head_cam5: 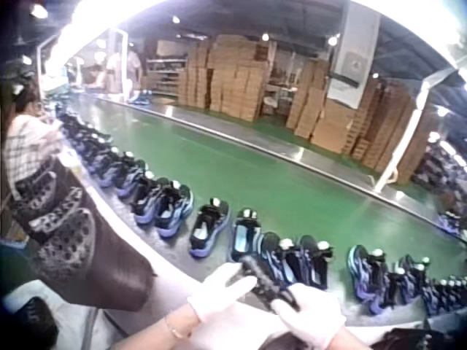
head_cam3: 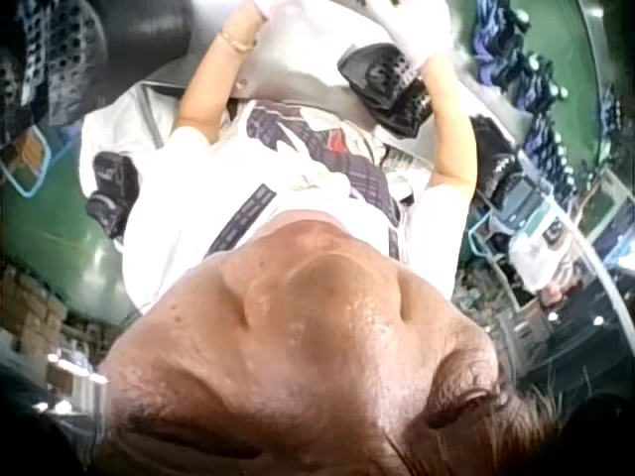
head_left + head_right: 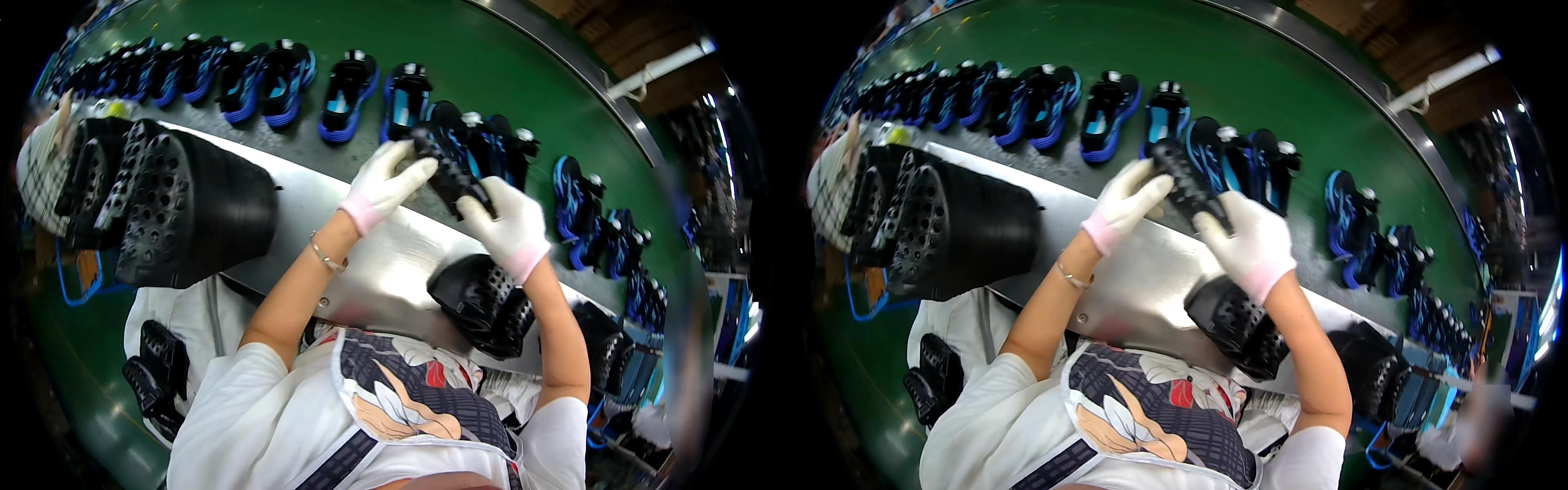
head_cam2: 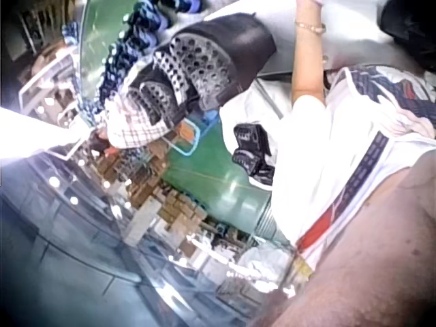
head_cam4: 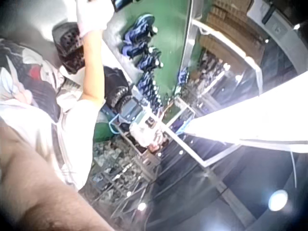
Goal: The person repeatedly picks up black plastic shoe trees from a stack and inserts them into black and blue sneakers on a conveyor belt. They handle the shoes one at a time, placing each shoe tree inside the shoe before moving to the next pair.
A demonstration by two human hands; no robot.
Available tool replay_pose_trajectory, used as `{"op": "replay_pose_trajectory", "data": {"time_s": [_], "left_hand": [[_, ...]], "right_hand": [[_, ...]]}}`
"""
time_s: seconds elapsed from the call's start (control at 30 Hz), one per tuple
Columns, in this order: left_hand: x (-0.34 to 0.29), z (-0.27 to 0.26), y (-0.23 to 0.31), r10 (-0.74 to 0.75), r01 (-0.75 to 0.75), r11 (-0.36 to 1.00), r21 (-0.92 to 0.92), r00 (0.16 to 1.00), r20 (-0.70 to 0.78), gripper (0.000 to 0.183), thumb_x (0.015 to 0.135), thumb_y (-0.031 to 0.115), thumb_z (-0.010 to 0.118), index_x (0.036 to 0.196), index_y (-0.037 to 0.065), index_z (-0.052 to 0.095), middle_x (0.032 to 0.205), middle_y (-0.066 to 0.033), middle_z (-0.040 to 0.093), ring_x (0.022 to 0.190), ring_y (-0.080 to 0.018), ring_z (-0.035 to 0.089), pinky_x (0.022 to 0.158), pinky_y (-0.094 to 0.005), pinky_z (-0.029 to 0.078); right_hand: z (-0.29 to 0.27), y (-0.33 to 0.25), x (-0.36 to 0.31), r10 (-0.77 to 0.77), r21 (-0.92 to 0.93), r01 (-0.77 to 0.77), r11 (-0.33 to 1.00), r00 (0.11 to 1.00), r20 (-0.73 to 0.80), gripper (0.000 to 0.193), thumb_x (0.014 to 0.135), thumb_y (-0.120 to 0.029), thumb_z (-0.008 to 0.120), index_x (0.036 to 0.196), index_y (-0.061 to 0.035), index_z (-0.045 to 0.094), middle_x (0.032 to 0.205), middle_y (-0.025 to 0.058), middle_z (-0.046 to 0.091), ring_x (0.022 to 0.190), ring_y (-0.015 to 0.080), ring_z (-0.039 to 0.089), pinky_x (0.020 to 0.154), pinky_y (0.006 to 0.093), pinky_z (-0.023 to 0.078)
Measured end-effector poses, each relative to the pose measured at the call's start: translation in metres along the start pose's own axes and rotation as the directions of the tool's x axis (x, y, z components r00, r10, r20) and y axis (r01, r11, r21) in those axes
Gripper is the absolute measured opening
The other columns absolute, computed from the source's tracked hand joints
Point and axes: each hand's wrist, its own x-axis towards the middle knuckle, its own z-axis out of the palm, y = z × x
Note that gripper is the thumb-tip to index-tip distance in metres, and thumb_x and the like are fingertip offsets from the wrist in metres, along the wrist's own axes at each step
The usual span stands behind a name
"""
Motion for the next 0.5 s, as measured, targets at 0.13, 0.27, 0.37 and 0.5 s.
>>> {"op": "replay_pose_trajectory", "data": {"time_s": [0.13,0.27,0.37,0.5], "left_hand": [[0.03,-0.026,-0.019,0.29,-0.173,0.796,0.58,0.95,-0.115,0.039,0.083,0.026,0.068,0.113,0.002,0.062,0.114,-0.0143,0.057,0.092,-0.0275,0.062,0.081,-0.0344,0.052],[0.061,-0.025,-0.044,0.3,-0.175,0.537,0.825,0.954,0.007,0.028,0.083,0.023,0.063,0.103,0.003,0.061,0.115,-0.0153,0.057,0.099,-0.0361,0.059,0.088,-0.0439,0.049],[0.064,-0.017,-0.04,0.152,-0.055,0.611,0.79,0.987,-0.049,0.024,0.083,0.021,0.061,0.099,0.003,0.058,0.114,-0.0166,0.057,0.101,-0.0367,0.058,0.087,-0.0456,0.049],[0.055,-0.005,-0.059,0.304,-0.226,0.685,0.692,0.953,0.01,0.02,0.085,0.018,0.06,0.099,0.004,0.06,0.108,-0.0184,0.058,0.096,-0.0388,0.059,0.083,-0.0469,0.05]], "right_hand": [[0.003,0.006,0.04,0.048,-0.059,-0.044,0.997,0.996,0.079,0.034,0.083,-0.037,0.061,0.082,-0.0027,0.063,0.069,0.0199,0.062,0.069,0.0363,0.064,0.065,0.0422,0.05],[0.007,0.011,0.079,0.002,-0.08,0.011,0.997,0.987,0.159,0.041,0.082,-0.041,0.058,0.079,0.0001,0.065,0.071,0.022,0.063,0.07,0.0358,0.064,0.068,0.0411,0.05],[0.003,0.009,0.107,0.031,-0.07,-0.013,0.997,0.963,0.268,0.048,0.081,-0.044,0.056,0.085,0.0019,0.069,0.076,0.0236,0.064,0.075,0.0353,0.064,0.073,0.0397,0.05],[-0.006,0.011,0.144,0.095,-0.113,-0.051,0.992,0.899,0.427,0.054,0.078,-0.045,0.058,0.091,0.0059,0.069,0.071,0.0165,0.065,0.067,0.0275,0.063,0.067,0.0364,0.05]]}}
